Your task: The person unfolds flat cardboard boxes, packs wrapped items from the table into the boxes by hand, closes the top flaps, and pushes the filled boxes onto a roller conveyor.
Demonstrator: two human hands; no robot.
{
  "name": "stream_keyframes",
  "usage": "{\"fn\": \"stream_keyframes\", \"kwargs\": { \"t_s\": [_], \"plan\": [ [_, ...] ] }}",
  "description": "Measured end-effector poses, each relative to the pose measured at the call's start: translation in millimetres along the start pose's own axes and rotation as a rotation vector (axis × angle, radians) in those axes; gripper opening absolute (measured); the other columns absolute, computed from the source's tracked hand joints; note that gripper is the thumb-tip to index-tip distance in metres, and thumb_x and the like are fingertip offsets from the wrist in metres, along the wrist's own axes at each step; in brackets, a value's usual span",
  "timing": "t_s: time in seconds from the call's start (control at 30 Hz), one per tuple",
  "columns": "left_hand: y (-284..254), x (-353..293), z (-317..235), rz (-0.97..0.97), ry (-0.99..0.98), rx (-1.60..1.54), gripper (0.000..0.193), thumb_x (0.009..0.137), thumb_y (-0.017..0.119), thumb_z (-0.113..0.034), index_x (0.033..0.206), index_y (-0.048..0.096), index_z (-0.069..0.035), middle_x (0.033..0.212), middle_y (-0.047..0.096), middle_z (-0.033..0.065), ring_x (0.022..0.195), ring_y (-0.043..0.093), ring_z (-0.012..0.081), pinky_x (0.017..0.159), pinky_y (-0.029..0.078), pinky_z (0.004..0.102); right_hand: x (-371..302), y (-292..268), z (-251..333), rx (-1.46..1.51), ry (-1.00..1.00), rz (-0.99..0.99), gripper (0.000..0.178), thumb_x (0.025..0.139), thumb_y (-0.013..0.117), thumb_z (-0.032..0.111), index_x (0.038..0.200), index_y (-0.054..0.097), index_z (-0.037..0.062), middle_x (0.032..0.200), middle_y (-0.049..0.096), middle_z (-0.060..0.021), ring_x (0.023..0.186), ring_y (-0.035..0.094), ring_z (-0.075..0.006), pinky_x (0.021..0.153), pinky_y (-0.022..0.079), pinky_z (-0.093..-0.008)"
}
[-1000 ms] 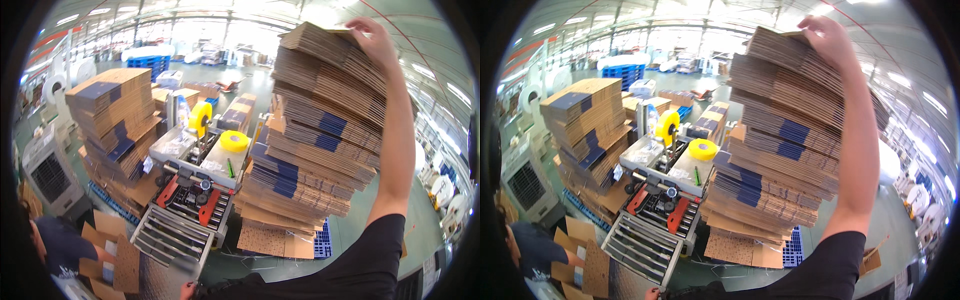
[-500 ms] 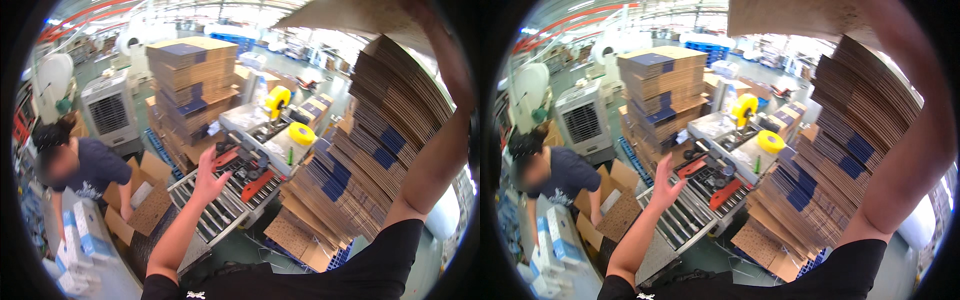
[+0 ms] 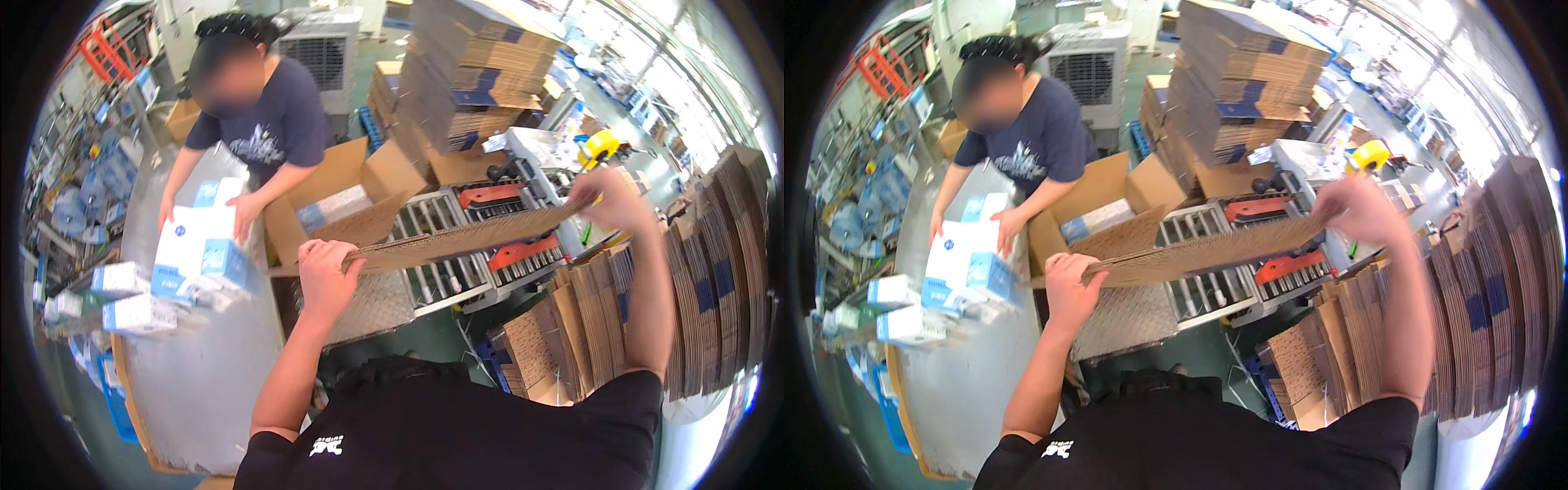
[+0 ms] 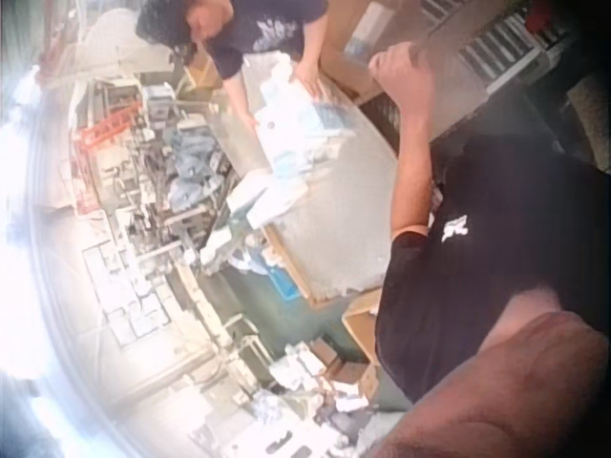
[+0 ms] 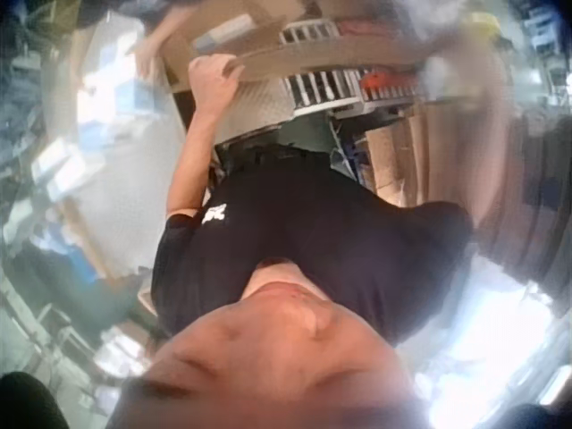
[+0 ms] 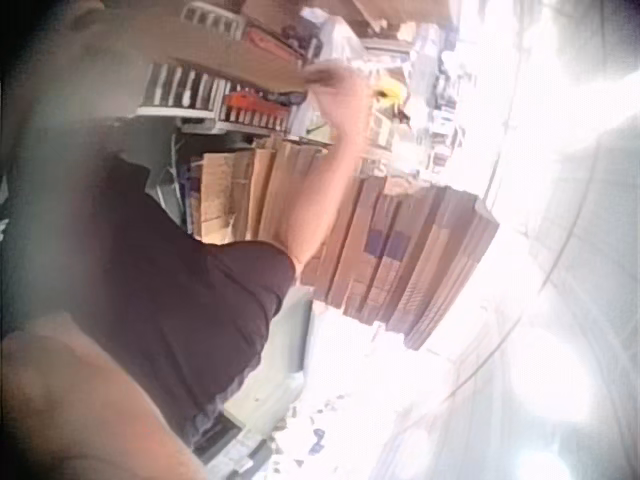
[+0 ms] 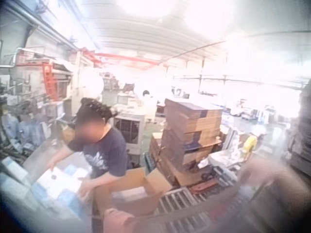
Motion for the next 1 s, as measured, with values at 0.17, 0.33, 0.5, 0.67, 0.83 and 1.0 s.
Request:
{"fn": "stream_keyframes", "kwargs": {
  "t_s": [0.17, 0.33, 0.5, 0.67, 0.83, 1.0],
  "plan": [
    [13, -62, 115, -0.004, -0.112, 0.281, 0.016, 0.083, 0.078, -0.026, 0.087, 0.076, -0.011, 0.104, 0.070, 0.0038, 0.121, 0.055, 0.0267, 0.114, 0.024, 0.0538, 57, 280, -2, -0.354, -0.383, 0.129, 0.066, 0.080, 0.080, 0.044, 0.138, 0.063, 0.0177, 0.146, 0.057, -0.0107, 0.124, 0.062, -0.0319, 0.112, 0.042, -0.0490],
    [-22, -83, 127, -0.358, -0.334, 0.316, 0.080, 0.076, 0.087, -0.034, 0.145, 0.052, -0.015, 0.160, 0.029, 0.0218, 0.149, 0.025, 0.0391, 0.120, 0.015, 0.0578, 81, 357, 5, 0.188, 0.045, 0.734, 0.066, 0.088, 0.073, 0.043, 0.143, 0.059, 0.0099, 0.135, 0.066, -0.0145, 0.123, 0.063, -0.0277, 0.105, 0.048, -0.0387],
    [-14, -138, 165, -0.532, -0.639, -0.017, 0.116, 0.078, 0.083, -0.021, 0.163, 0.006, -0.002, 0.168, 0.007, 0.0254, 0.154, 0.015, 0.0404, 0.126, 0.011, 0.0493, 102, 371, -33, 0.694, -0.008, 0.658, 0.062, 0.087, 0.074, 0.030, 0.141, 0.059, 0.0039, 0.130, 0.068, -0.0142, 0.122, 0.062, -0.0220, 0.108, 0.046, -0.0361],
    [-27, -153, 195, -0.474, -0.762, -0.327, 0.095, 0.077, 0.062, 0.003, 0.161, 0.018, 0.001, 0.161, 0.032, 0.0251, 0.148, 0.035, 0.0365, 0.122, 0.027, 0.0392, 99, 327, -14, 0.104, -0.146, 0.271, 0.054, 0.087, 0.071, 0.032, 0.138, 0.062, 0.0161, 0.084, 0.073, -0.0220, 0.081, 0.072, -0.0368, 0.079, 0.058, -0.0444],
    [-23, -94, 64, 0.533, -0.596, 0.033, 0.089, 0.076, 0.061, 0.001, 0.158, 0.026, 0.002, 0.124, 0.064, 0.0325, 0.119, 0.060, 0.0485, 0.103, 0.048, 0.0478, 45, 278, -29, -0.296, 0.059, 0.115, 0.081, 0.084, 0.063, 0.015, 0.152, 0.027, -0.0101, 0.071, 0.069, -0.0179, 0.064, 0.068, -0.0370, 0.061, 0.055, -0.0481],
    [138, -120, -6, 1.173, -0.481, 0.250, 0.097, 0.091, 0.064, -0.049, 0.162, 0.015, -0.002, 0.169, 0.007, 0.0253, 0.158, 0.008, 0.0404, 0.118, 0.028, 0.0655, 41, 369, -20, -0.055, 0.309, 0.472, 0.103, 0.096, 0.061, 0.050, 0.151, 0.010, -0.0204, 0.106, 0.071, -0.0305, 0.102, 0.070, -0.0452, 0.092, 0.055, -0.0496]
  ]
}}
Point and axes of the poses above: each hand's wrist, its own x-axis towards the middle knuckle, its own y-axis out of the palm, z = x × y, the point moved 6 cm from there along x, towards the middle knuckle
